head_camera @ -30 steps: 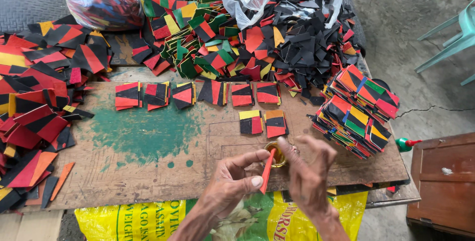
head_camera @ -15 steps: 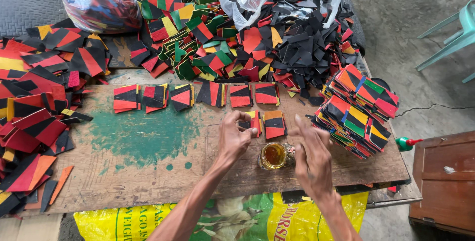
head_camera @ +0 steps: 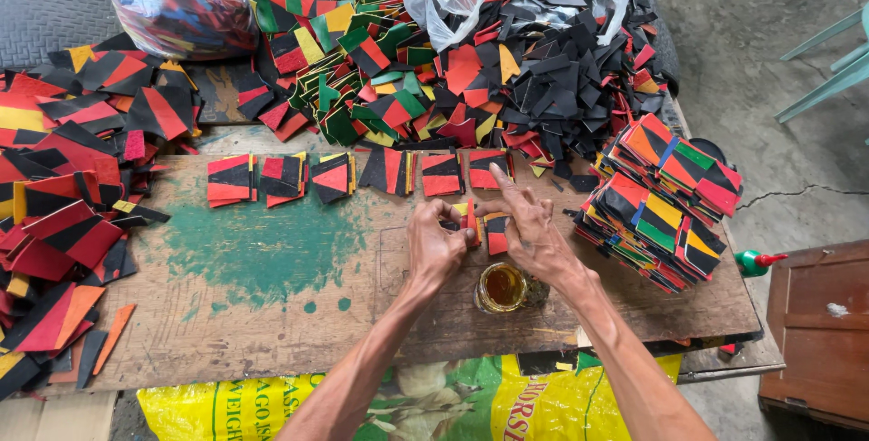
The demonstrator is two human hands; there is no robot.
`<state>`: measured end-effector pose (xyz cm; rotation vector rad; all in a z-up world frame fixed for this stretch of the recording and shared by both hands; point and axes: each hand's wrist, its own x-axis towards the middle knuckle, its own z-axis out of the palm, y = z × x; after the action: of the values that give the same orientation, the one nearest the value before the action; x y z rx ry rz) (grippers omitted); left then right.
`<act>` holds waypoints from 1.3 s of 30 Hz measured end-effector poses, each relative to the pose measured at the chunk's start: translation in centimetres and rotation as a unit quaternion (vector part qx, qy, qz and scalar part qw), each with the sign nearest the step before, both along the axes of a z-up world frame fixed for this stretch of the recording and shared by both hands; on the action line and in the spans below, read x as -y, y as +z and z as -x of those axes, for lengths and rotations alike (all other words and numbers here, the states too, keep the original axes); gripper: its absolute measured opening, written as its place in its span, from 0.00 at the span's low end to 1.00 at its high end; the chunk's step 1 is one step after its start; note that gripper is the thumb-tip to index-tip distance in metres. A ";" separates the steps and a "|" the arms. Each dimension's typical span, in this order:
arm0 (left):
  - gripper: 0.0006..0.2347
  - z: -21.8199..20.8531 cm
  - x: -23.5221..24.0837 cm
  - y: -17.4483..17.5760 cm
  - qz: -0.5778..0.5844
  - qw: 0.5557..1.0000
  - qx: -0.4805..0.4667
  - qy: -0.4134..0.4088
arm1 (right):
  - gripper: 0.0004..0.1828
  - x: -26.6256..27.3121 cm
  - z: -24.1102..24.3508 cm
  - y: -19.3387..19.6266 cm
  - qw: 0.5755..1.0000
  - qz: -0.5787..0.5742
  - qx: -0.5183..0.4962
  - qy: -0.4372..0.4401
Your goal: The person assembles small, colorful, triangular and rectangular foam pieces into square tiles by applying adhesive from a small container and pressing the pieces together. The finished tiles are stacked on the table.
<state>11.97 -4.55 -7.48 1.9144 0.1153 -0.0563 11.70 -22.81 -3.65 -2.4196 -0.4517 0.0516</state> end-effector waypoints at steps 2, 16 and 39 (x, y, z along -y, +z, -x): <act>0.11 -0.2 0.1 -0.5 -0.024 0.999 0.037 -0.001 | 0.50 -0.1 -0.1 -0.4 1.000 0.011 -0.017 -0.002; 0.10 -1.2 -0.1 0.1 -0.058 0.997 0.038 -0.044 | 0.51 -0.1 -1.1 -2.0 0.998 0.043 -0.016 0.035; 0.10 0.9 -1.3 0.9 -0.023 0.979 0.139 -0.145 | 0.29 2.0 7.0 3.8 0.949 -0.239 -0.032 -0.201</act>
<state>11.11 -3.29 -6.62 1.9531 -0.3542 0.0198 4.67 -24.85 0.11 -1.9761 0.0670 -0.1432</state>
